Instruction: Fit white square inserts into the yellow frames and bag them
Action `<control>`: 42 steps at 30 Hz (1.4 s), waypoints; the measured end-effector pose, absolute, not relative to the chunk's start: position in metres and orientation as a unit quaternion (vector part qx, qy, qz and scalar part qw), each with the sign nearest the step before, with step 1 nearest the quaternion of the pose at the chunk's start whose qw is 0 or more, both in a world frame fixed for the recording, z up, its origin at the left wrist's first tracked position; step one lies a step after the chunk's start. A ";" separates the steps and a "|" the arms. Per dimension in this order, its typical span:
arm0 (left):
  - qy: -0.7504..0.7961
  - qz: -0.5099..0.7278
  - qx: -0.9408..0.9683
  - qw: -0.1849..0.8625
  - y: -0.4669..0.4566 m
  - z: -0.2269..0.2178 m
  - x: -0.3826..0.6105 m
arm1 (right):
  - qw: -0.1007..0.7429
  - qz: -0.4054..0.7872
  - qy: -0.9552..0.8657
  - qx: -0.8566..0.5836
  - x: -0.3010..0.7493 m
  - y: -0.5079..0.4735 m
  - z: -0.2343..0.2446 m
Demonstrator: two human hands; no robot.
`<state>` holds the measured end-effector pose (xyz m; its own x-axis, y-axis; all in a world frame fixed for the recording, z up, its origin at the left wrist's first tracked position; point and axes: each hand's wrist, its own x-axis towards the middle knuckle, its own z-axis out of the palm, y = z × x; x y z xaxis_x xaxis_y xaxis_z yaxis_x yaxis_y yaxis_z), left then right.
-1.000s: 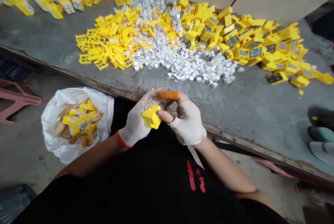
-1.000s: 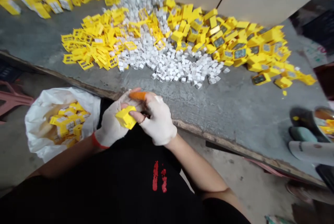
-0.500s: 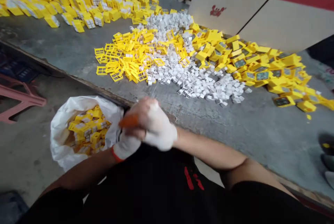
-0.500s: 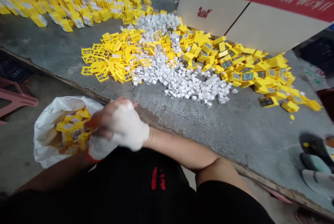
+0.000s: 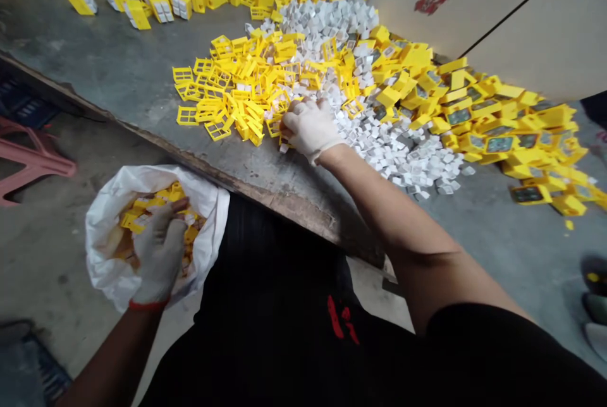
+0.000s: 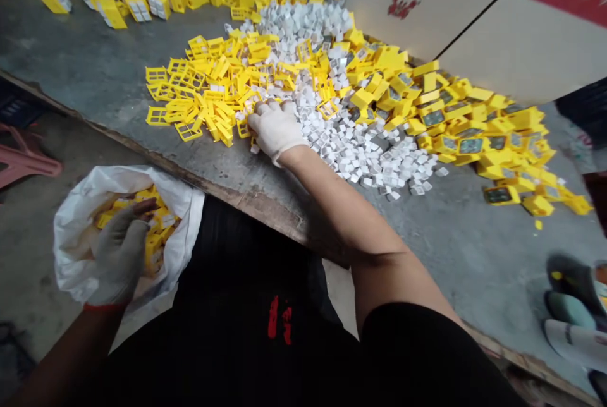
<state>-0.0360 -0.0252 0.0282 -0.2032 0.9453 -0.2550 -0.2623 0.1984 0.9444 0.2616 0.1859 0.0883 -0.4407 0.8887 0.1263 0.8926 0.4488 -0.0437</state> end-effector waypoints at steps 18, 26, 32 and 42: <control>0.388 0.378 0.272 0.796 -0.003 0.063 0.145 | 0.211 0.053 -0.738 -0.639 0.457 0.002 0.048; 0.387 0.353 0.236 0.819 -0.014 0.068 0.167 | 0.198 0.023 -0.685 -0.700 0.508 0.051 0.012; 0.359 0.327 0.194 0.852 -0.019 0.066 0.170 | 0.266 0.121 -0.751 -0.592 0.476 0.007 0.023; 0.371 0.337 0.224 0.836 -0.023 0.053 0.167 | 0.204 0.040 -0.699 -0.685 0.465 -0.027 0.038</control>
